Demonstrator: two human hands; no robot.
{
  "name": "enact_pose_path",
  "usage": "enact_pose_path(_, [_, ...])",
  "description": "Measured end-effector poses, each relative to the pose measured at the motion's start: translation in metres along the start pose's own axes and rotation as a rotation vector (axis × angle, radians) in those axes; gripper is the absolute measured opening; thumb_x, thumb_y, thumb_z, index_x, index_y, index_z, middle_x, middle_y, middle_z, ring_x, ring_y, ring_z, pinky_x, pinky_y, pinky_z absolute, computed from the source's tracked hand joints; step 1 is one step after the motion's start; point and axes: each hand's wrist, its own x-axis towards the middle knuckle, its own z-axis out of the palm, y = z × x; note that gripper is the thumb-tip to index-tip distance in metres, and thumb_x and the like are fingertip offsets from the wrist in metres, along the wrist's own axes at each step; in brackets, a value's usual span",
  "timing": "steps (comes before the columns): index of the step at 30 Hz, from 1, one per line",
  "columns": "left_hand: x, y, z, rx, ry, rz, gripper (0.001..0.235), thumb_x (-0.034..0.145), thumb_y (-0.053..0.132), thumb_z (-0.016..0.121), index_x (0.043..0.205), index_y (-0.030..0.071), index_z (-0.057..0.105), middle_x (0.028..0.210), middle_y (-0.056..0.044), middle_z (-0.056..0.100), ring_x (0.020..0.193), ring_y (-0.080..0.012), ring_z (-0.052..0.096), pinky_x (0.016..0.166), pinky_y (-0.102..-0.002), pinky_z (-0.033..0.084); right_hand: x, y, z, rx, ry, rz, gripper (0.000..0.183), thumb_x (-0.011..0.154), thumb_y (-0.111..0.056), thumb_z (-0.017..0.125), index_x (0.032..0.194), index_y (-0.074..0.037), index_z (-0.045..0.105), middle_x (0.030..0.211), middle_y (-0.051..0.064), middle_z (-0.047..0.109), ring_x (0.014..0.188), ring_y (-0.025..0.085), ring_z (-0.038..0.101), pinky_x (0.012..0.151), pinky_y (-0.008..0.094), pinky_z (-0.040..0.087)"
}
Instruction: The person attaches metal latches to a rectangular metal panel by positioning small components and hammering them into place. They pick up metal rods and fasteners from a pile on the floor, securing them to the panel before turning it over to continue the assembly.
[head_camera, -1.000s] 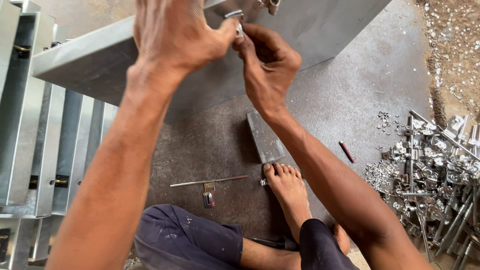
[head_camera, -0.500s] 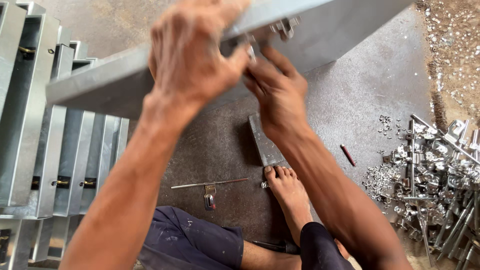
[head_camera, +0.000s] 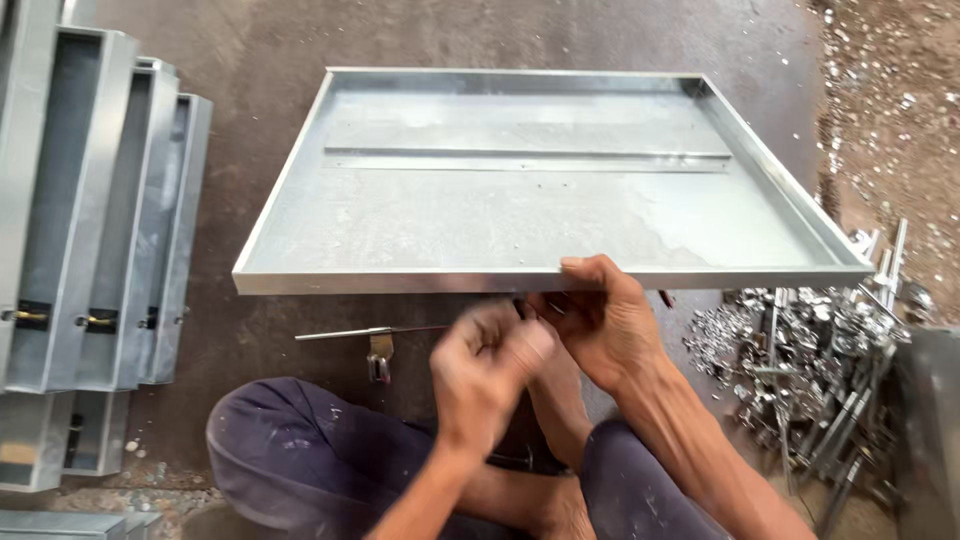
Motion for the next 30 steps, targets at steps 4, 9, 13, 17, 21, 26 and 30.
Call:
enact_pose_path(4, [0.044,-0.016,-0.009,-0.465,-0.142,-0.137,0.044,0.08,0.031,0.077,0.111,0.0,0.072,0.111,-0.008,0.072,0.106,-0.0205,0.066,0.098,-0.035,0.052,0.016,0.01,-0.025,-0.028,-0.036,0.011,0.01,0.084,-0.012,0.073,0.084,-0.004,0.066,0.086,0.01,0.066,0.084,0.024,0.061,0.082,0.039,0.053])
enact_pose_path(9, [0.097,-0.041,-0.008,-0.561,-0.198,-0.259,0.031,0.078,0.02,0.076,0.104,0.002,0.072,0.11,-0.007,0.07,0.104,-0.0202,0.064,0.094,-0.038,0.052,0.044,-0.005,-0.029,-0.119,-0.019,0.034,0.017,0.082,-0.019,0.071,0.087,-0.003,0.066,0.087,0.01,0.066,0.08,0.022,0.06,0.074,0.036,0.05])
enact_pose_path(13, [0.14,-0.086,-0.013,-0.691,-0.239,-0.224,0.014,0.091,0.014,0.077,0.097,0.004,0.069,0.104,-0.008,0.066,0.1,-0.0206,0.06,0.094,-0.038,0.052,0.045,-0.015,-0.03,-0.319,0.062,-0.139,0.022,0.084,-0.019,0.078,0.099,-0.007,0.066,0.093,0.005,0.066,0.083,0.017,0.059,0.072,0.033,0.047])
enact_pose_path(17, [0.105,-0.143,-0.021,-0.7,-0.172,-0.254,0.012,0.084,0.01,0.073,0.095,0.008,0.071,0.096,-0.005,0.068,0.093,-0.0202,0.063,0.087,-0.038,0.052,0.018,-0.009,-0.063,-0.572,0.19,-0.393,0.039,0.071,-0.021,0.082,0.105,-0.007,0.069,0.103,0.003,0.075,0.095,0.014,0.071,0.085,0.027,0.058])
enact_pose_path(21, [0.074,-0.161,-0.02,-0.688,-0.264,-0.247,0.01,0.089,0.01,0.076,0.096,0.004,0.073,0.098,-0.005,0.07,0.101,-0.0171,0.063,0.099,-0.034,0.051,0.016,0.001,-0.12,-1.06,0.34,-0.252,0.04,0.089,-0.029,0.081,0.109,0.004,0.072,0.095,0.012,0.071,0.085,0.027,0.06,0.073,0.036,0.05])
enact_pose_path(26, [0.056,-0.121,-0.014,-0.524,-0.23,-0.117,0.012,0.082,0.007,0.076,0.093,0.005,0.076,0.089,-0.006,0.073,0.082,-0.0211,0.066,0.087,-0.038,0.052,-0.018,0.007,-0.175,-1.828,0.305,-0.67,0.041,0.088,-0.033,0.075,0.111,0.0,0.071,0.097,0.015,0.072,0.087,0.03,0.068,0.075,0.042,0.053])
enact_pose_path(30, [0.053,-0.123,-0.01,-0.456,-0.151,-0.063,0.014,0.08,0.004,0.078,0.093,0.006,0.074,0.089,-0.005,0.073,0.085,-0.0168,0.069,0.098,-0.035,0.051,-0.037,0.015,-0.214,-2.169,0.223,-0.953,0.043,0.08,-0.038,0.072,0.108,-0.005,0.068,0.092,0.017,0.069,0.081,0.033,0.065,0.069,0.045,0.053])
